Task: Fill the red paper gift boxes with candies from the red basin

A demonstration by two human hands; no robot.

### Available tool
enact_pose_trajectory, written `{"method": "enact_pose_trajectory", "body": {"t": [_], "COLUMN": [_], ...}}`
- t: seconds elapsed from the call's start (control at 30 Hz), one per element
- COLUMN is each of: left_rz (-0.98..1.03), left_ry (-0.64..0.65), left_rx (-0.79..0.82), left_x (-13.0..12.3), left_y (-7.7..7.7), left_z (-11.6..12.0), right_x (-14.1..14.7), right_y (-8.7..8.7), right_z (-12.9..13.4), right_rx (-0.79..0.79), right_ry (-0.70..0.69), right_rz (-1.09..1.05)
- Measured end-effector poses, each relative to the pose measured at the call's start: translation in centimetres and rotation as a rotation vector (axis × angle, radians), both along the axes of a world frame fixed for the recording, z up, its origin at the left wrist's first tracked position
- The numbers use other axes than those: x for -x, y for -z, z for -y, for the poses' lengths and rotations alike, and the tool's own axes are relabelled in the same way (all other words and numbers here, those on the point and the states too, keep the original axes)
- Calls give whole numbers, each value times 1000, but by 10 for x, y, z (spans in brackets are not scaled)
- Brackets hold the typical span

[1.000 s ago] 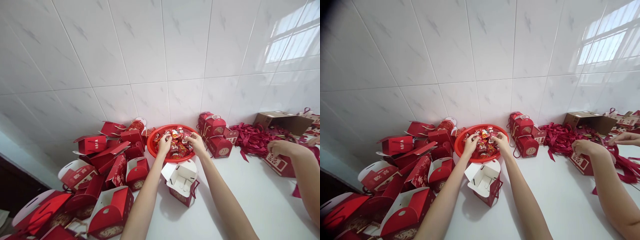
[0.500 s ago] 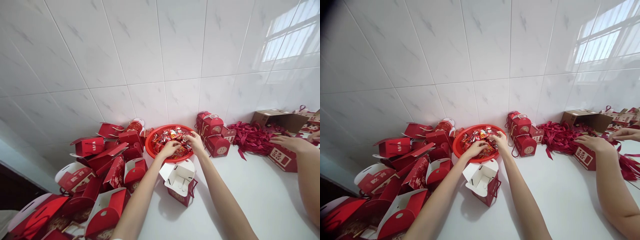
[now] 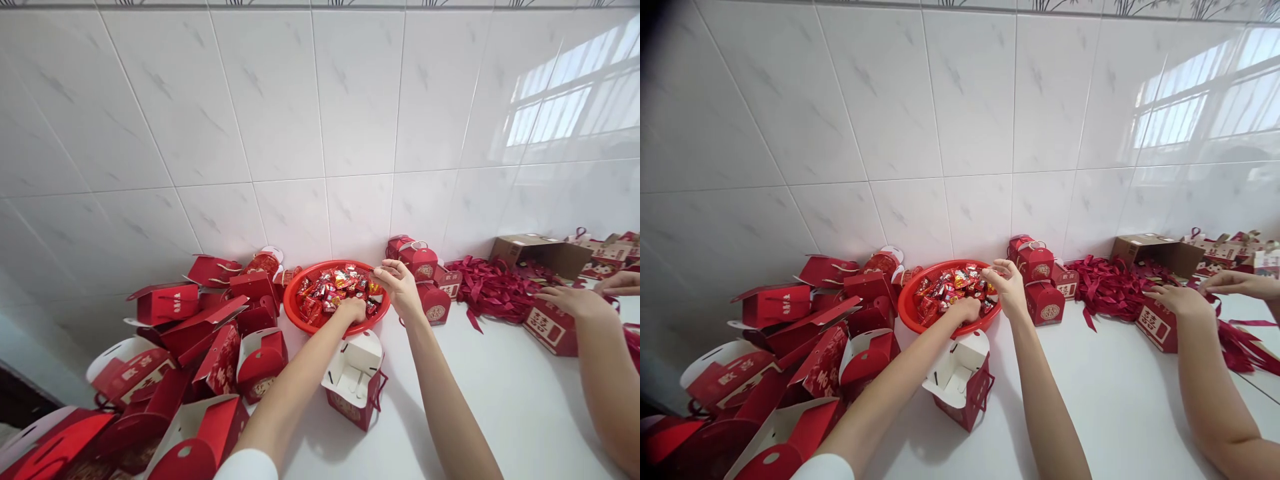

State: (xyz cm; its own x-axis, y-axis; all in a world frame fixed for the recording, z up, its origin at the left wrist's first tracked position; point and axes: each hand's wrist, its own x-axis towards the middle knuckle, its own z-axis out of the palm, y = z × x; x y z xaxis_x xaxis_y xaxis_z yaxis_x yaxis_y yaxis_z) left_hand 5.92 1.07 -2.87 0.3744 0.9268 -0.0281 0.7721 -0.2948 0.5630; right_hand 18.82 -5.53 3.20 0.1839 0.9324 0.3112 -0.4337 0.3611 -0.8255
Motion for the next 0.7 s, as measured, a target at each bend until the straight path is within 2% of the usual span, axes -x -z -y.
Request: {"method": "enact_pose_trajectory", "body": {"t": [0.1, 0.23, 0.53, 0.7], "left_rz": [-131, -194, -147, -25], "left_ry": [-42, -63, 2, -2], "left_rx": [53, 84, 171, 220], "left_x": [-1, 0, 7, 11], "left_y": [5, 3, -14, -18], "left_z": [1, 4, 7, 8], "right_x": [-4, -4, -6, -9], "right_y": [-4, -8, -15, -18], "right_z": [5, 9, 14, 20], "right_rx": [-23, -36, -12, -20], "right_ry": [8, -3, 29, 32], "right_rz": [66, 47, 131, 205]}}
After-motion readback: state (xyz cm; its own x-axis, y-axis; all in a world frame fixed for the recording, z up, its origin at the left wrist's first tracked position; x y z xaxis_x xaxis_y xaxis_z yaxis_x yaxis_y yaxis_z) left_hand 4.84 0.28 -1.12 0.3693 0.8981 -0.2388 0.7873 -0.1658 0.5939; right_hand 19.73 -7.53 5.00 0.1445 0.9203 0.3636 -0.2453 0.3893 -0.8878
